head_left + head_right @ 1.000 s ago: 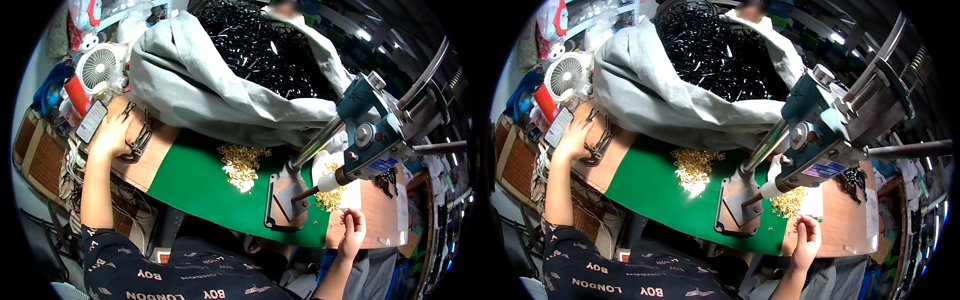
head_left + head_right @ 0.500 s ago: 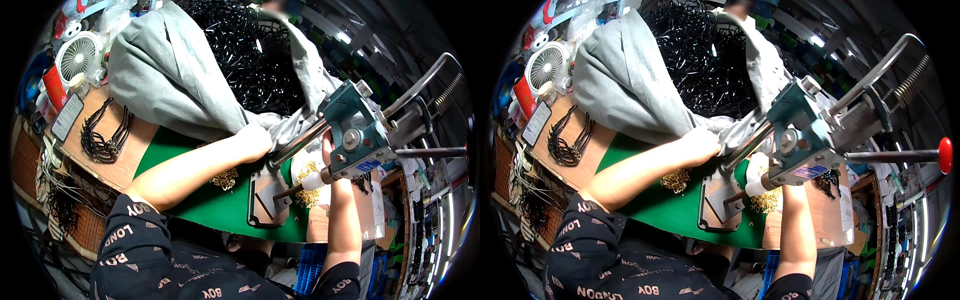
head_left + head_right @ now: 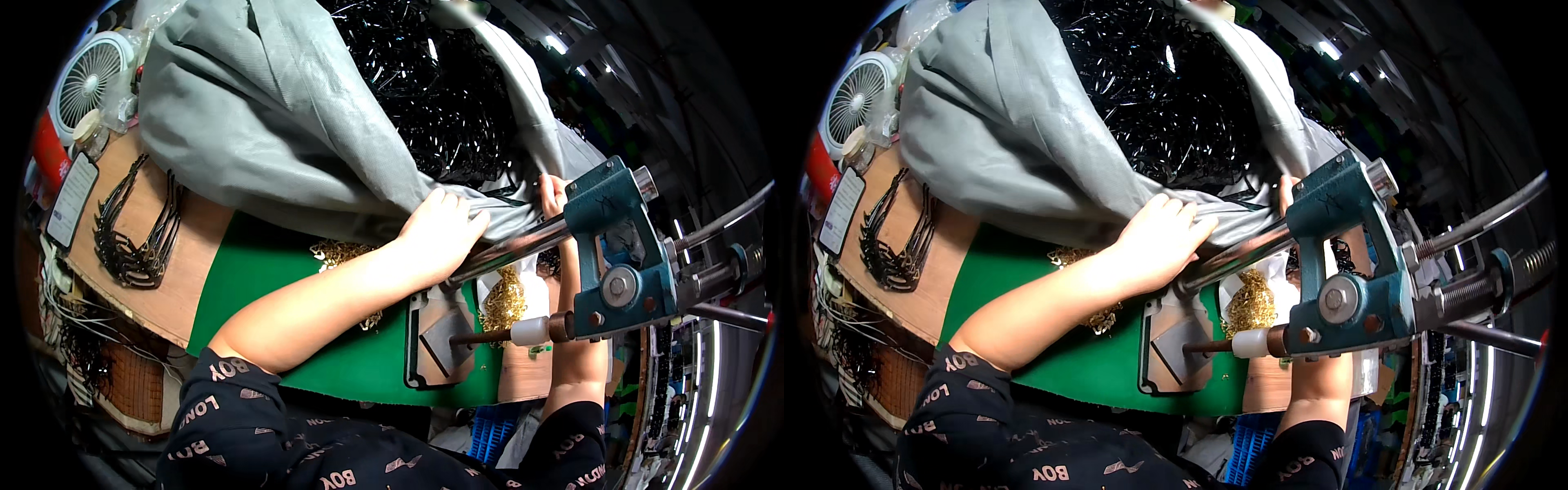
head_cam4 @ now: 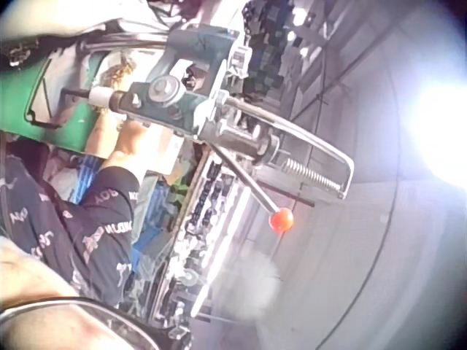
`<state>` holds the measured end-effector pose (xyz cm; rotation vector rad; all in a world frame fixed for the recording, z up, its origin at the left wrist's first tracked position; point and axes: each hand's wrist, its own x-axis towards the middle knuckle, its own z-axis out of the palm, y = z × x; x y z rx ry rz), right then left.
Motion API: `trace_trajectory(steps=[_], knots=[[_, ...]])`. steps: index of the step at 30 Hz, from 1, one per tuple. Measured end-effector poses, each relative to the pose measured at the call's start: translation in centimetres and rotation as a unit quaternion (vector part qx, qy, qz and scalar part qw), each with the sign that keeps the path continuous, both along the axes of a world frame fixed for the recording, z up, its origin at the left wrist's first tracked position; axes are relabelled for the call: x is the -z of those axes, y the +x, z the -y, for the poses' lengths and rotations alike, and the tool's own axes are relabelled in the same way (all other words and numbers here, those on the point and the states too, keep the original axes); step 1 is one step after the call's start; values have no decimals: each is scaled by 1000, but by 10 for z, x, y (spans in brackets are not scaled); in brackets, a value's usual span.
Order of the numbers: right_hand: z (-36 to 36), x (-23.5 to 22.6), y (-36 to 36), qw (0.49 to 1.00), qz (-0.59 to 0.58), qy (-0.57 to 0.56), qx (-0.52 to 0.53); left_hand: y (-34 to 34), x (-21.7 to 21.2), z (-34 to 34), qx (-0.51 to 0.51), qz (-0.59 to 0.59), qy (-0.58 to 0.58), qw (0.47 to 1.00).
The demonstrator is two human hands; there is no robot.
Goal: The person repeatedly picks up black eyeglass frames and small gold-colored metal parts from a green mat. They attach the parts to the frames by hand, then place the assembled glasses into a gray cloth bag. The process is repeated for multiple frames throughout the clip.
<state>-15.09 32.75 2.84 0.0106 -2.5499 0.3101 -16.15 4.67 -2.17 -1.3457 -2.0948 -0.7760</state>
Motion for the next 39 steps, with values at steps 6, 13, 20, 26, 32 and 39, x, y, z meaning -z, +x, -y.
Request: trace_trajectory(steps=[6, 13, 20, 26, 32, 39], knots=[[48, -17, 0, 950, 37, 305, 54, -9, 10, 0, 37, -34, 16, 999], [72, -43, -17, 997, 43, 56, -19, -12, 0, 2, 112, 2, 15, 994], [85, -47, -21, 973, 30, 226, -20, -17, 0, 3, 170, 66, -31, 983], [87, -38, -27, 908, 119, -397, 57, -28, 2, 6, 113, 292, -108, 943], [88, 1, -47, 984, -17, -156, 83, -31, 8, 2, 111, 286, -142, 941], [103, -18, -30, 839, 32, -503, -206, -32, -30, 21, 123, 279, 165, 938]])
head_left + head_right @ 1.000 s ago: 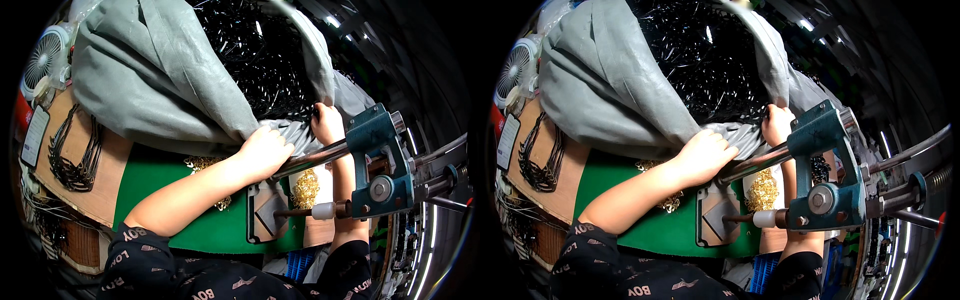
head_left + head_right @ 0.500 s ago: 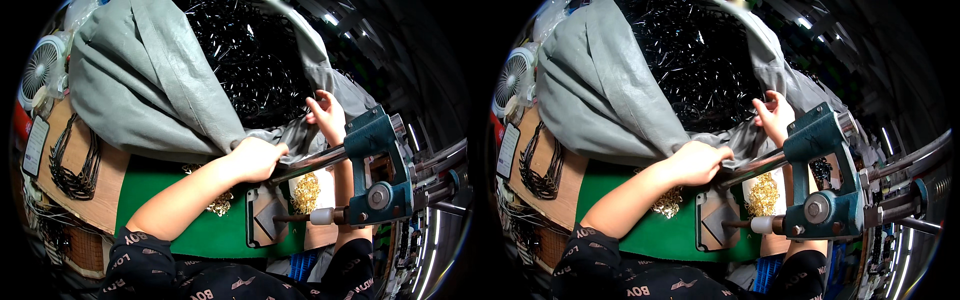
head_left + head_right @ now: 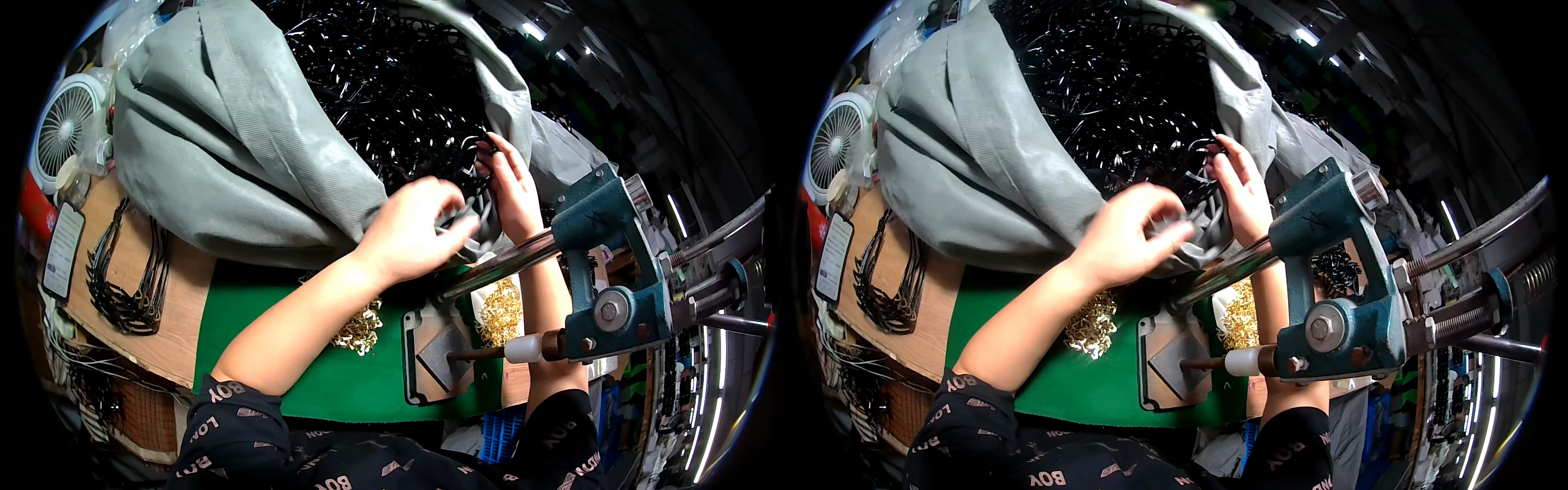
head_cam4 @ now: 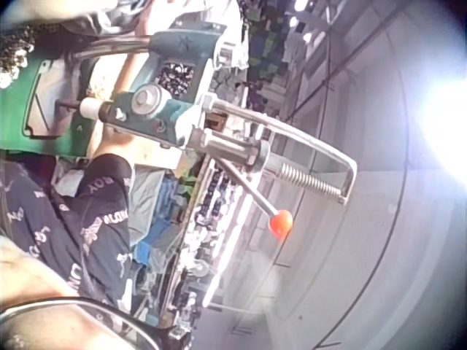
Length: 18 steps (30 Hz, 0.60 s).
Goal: The person repeatedly picks up black eyeglass frames and small gold-colored metal parts from a green mat. They attach the parts to the frames by hand, then place the assembled glasses into a gray cloth bag. The process is repeated for multiple frames throughout the clip.
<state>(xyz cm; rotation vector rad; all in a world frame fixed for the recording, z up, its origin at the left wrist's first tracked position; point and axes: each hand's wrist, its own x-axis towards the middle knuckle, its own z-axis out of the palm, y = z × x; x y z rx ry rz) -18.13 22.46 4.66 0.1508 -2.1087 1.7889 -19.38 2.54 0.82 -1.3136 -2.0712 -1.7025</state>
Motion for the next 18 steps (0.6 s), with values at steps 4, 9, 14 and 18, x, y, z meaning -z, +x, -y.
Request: trace_trajectory(steps=[4, 9, 14, 18], knots=[[6, -9, 16, 985, -29, 64, -156, 3, -10, -3, -176, -181, 54, 966], [17, -9, 17, 970, 51, -45, -235, -7, -15, -35, -303, -189, -49, 933], [17, -4, 7, 987, 19, -46, -150, -27, -16, -37, -343, -195, -114, 912], [-19, 5, 1, 925, -132, 321, 151, -30, -12, -47, -346, -196, -122, 909]])
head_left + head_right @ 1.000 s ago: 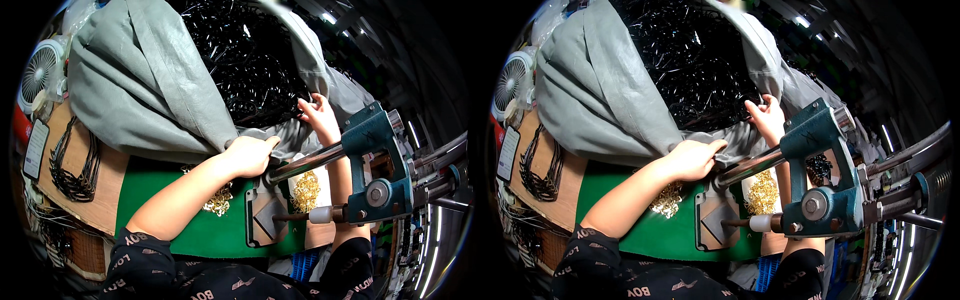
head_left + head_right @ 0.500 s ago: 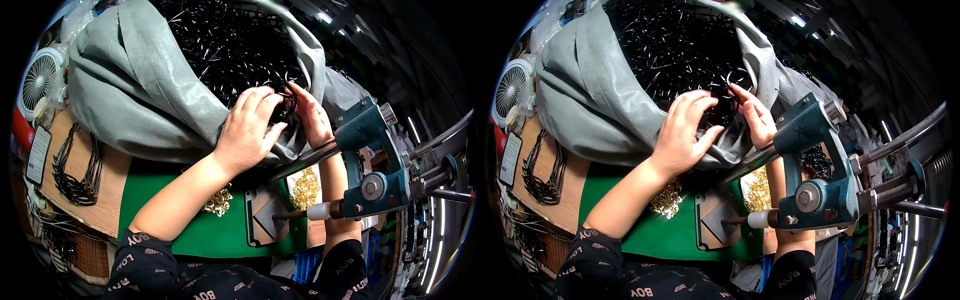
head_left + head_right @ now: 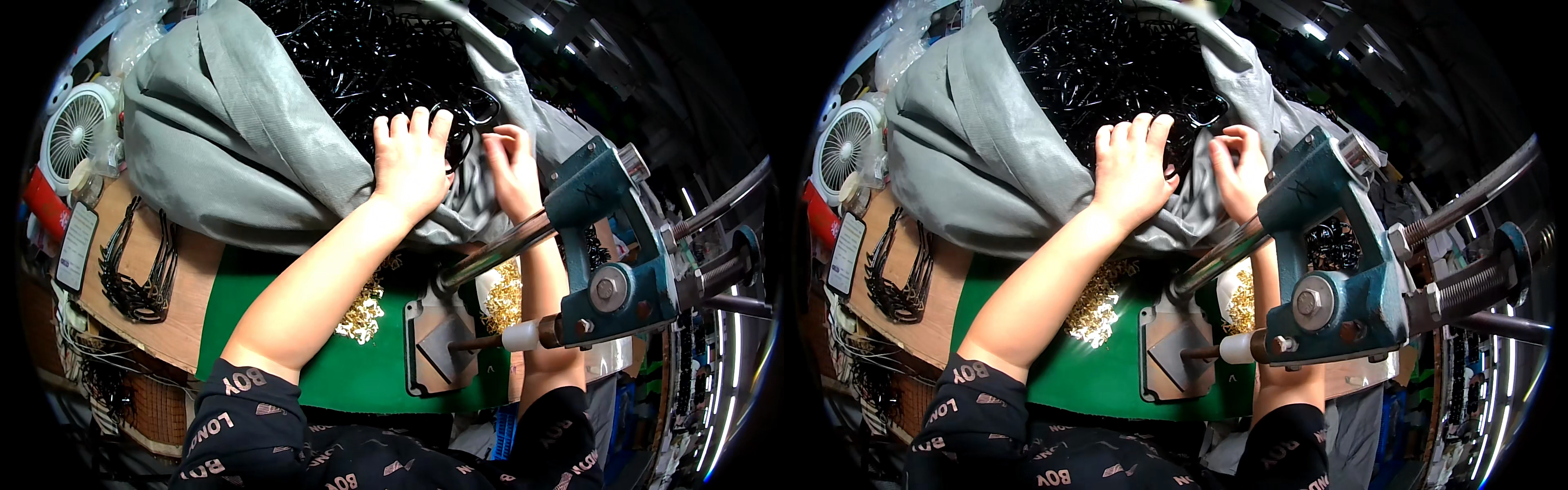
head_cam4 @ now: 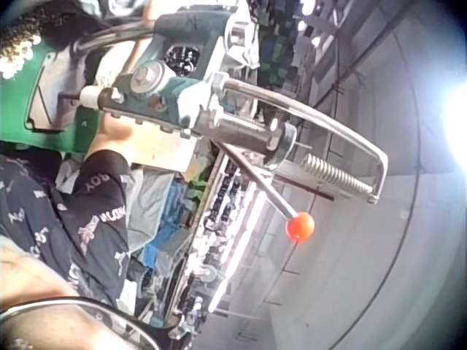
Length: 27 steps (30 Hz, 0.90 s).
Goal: The person repeatedly picks up black eyeglass frames and small gold-colored metal parts from a green mat. They attach the parts to the frames by hand, then place the assembled glasses into a gray cloth bag. The process is repeated for multiple frames throughout the clip.
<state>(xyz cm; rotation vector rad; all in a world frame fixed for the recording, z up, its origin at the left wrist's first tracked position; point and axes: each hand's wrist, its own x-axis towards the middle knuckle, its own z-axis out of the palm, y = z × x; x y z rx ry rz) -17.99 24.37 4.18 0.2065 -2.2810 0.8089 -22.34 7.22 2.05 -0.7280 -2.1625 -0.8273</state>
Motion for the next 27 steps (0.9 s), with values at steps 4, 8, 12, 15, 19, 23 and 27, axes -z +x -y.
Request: trace_trajectory(steps=[4, 8, 12, 15, 19, 23, 27], knots=[[-57, 34, -15, 902, -38, 295, 313, 2, -10, 4, -17, 34, -19, 999], [-62, 90, 6, 876, 226, 293, 310, -1, -4, 25, 0, 33, 37, 999], [-79, 119, 43, 896, 148, 351, 228, 3, 10, 58, 128, -24, 101, 986], [-49, 72, 63, 963, 205, 126, 119, 16, 12, 83, 152, -8, 22, 988], [-49, 65, 95, 993, 99, -54, -21, 37, 5, 81, 154, -74, -66, 983], [-33, 63, 163, 914, 26, -370, -166, 56, -11, 81, 292, -43, 54, 954], [36, 36, 249, 959, 157, -160, 172, 116, -46, 120, 381, 187, 145, 894]])
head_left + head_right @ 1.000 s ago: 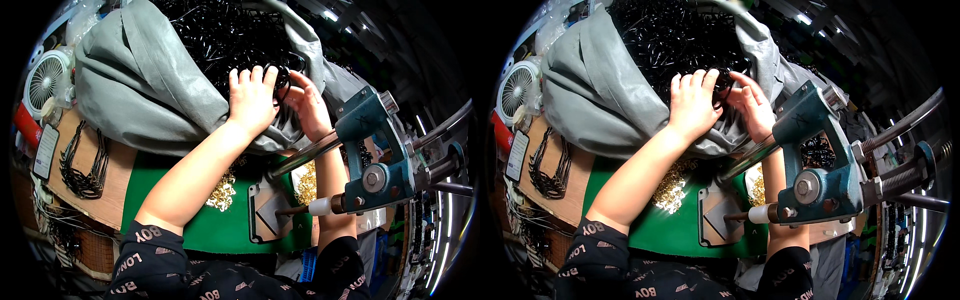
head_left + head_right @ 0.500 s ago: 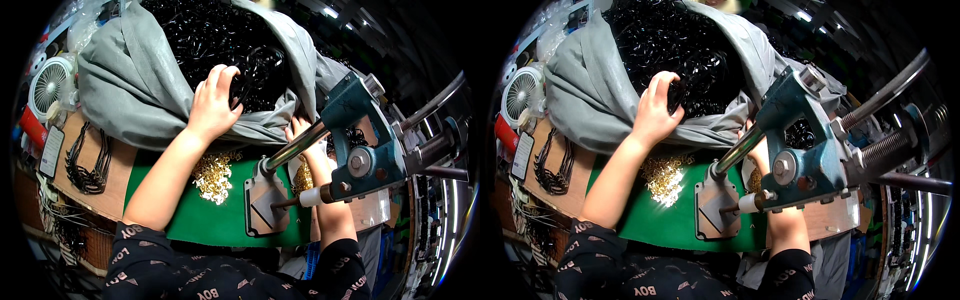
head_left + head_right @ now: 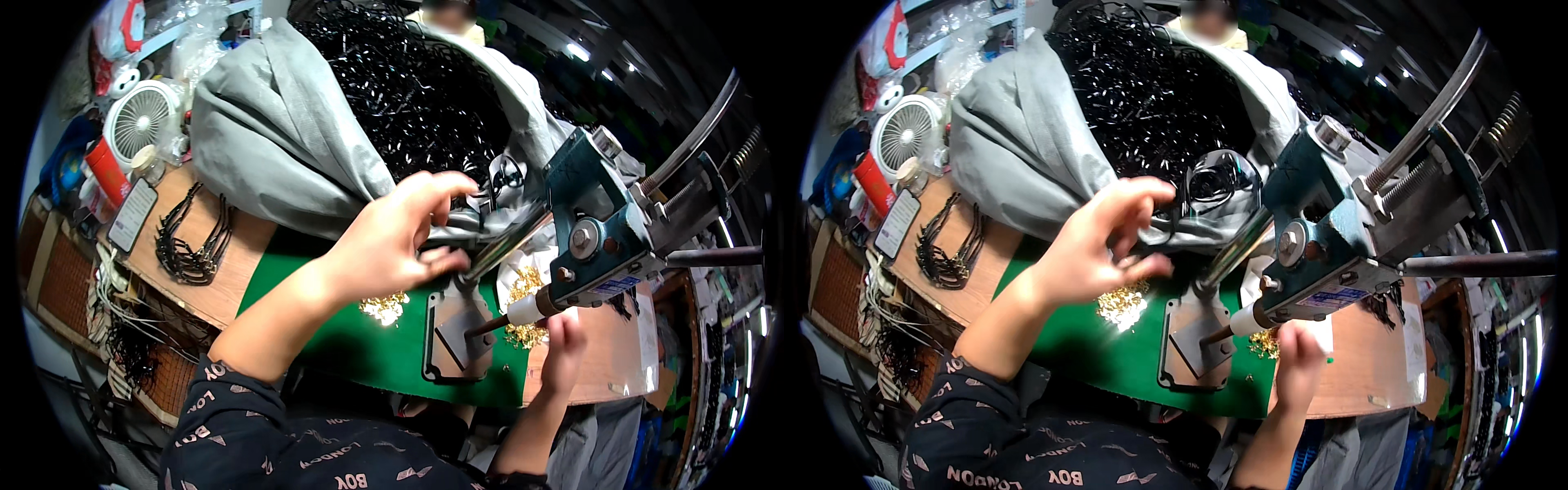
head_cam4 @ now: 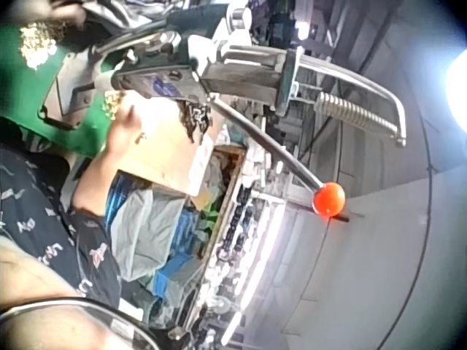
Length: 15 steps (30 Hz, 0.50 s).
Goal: The person repeatedly picks up black eyeglass frames and small gold-colored metal parts from a green mat. They attach the parts to the frames by hand, then place the assembled glasses into a gray cloth bag. The process is repeated for multiple frames throughout the clip.
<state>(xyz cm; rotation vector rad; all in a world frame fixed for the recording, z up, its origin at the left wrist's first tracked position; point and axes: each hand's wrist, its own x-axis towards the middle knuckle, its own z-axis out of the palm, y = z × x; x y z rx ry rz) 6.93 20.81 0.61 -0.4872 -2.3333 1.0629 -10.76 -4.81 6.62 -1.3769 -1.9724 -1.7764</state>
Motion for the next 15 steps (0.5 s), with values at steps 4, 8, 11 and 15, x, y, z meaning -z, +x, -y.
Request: trace_trajectory(steps=[4, 8, 11, 15], knots=[[80, -14, 23, 743, -42, -554, -373, 53, 5, 40, 59, -258, -91, 960], [93, 11, 19, 630, 20, -661, -408, 92, 28, 62, 101, -403, -126, 901], [112, 26, 9, 629, 30, -674, -386, 103, 48, 94, -114, -250, -153, 949], [134, 41, 1, 667, 31, -634, -390, 133, 95, 106, 105, 505, 111, 850]])
